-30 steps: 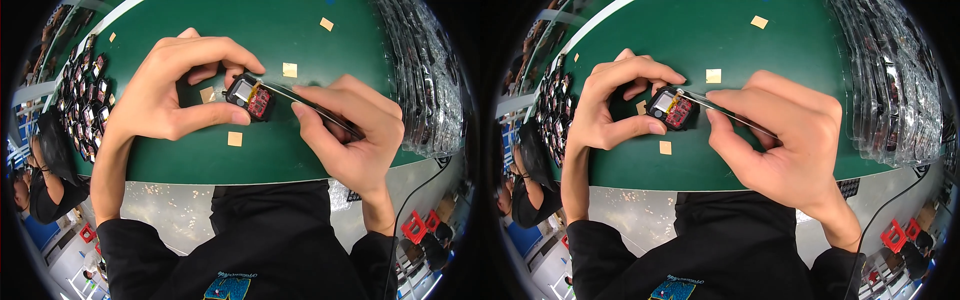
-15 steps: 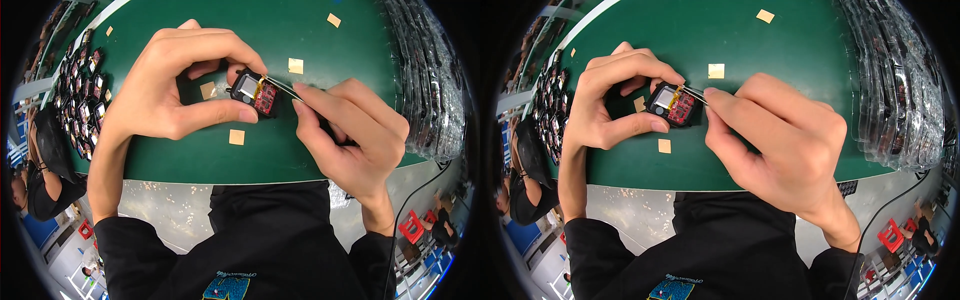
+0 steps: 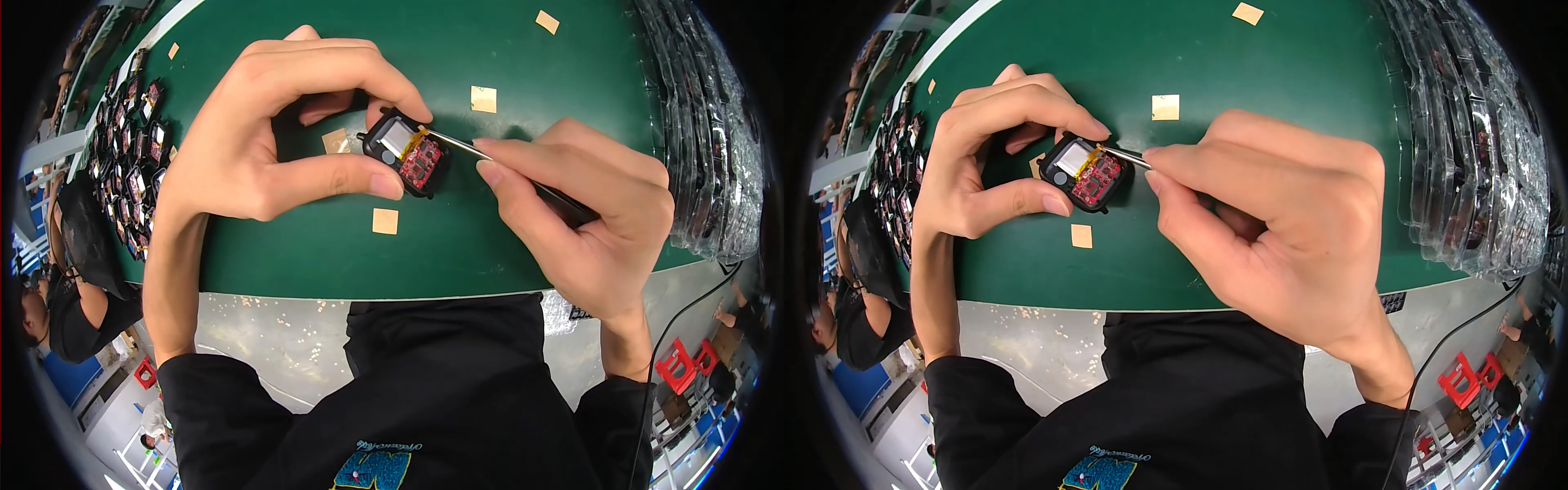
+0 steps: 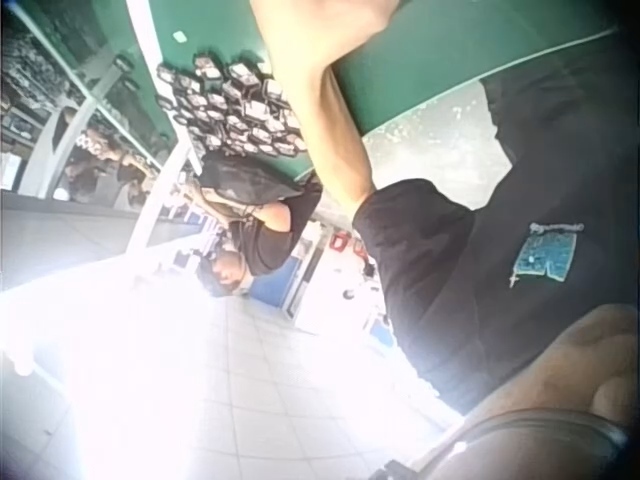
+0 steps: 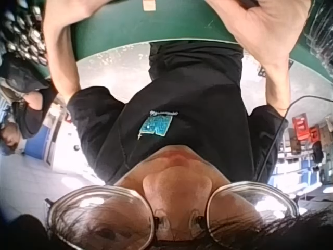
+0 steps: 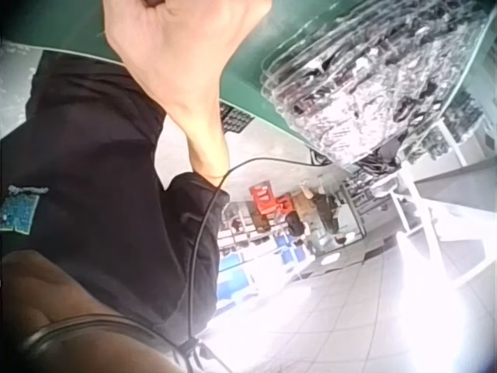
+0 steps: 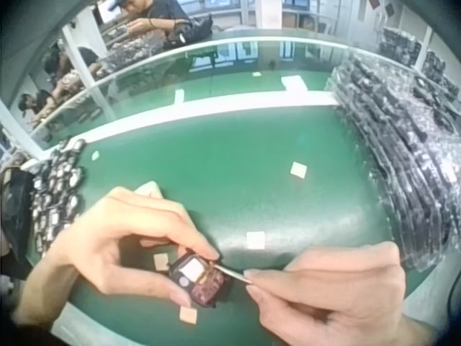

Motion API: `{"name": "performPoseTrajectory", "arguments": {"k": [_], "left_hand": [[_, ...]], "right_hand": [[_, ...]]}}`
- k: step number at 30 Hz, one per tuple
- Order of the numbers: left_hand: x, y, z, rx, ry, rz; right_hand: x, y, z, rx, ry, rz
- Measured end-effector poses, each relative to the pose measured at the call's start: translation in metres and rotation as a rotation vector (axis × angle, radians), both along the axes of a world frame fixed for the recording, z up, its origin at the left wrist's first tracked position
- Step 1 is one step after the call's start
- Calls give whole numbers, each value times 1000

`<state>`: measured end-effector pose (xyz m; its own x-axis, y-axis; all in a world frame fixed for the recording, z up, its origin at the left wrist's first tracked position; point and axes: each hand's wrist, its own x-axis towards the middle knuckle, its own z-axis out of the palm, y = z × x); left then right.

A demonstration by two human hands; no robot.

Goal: Using tweezers to assemble small electronic components into device housings on an assembly line.

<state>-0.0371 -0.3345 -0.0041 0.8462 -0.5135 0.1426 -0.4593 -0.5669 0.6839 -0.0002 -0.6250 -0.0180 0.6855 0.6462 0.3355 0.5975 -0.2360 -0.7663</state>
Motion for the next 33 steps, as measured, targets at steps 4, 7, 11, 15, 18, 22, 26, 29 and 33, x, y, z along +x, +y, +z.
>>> {"name": "performPoseTrajectory", "arguments": {"k": [4,7,11,15,18,22,26,29,33], "left_hand": [[0,1,1,6,26,5],[0,3,1,12,31,2],[1,3,2,24,36,-3],[0,2,0,12,27,-7],[-1,0,0,1,-12,-9],[-2,1,3,50,-20,-28],[-1,-1,3,49,-5,-17],[0,0,3,25,14,-22],[-1,0,0,-36,20,25]], "right_hand": [[0,1,-1,9,6,-5],[0,2,0,9,15,-3],[2,1,0,-15,5,22],[0,2,-3,10,8,34],[-1,4,-5,28,-8,27],[-2,3,-5,46,-9,8],[-3,2,-7,61,-39,20],[-2,1,-2,44,-89,31],[0,0,3,45,-34,-30]]}}
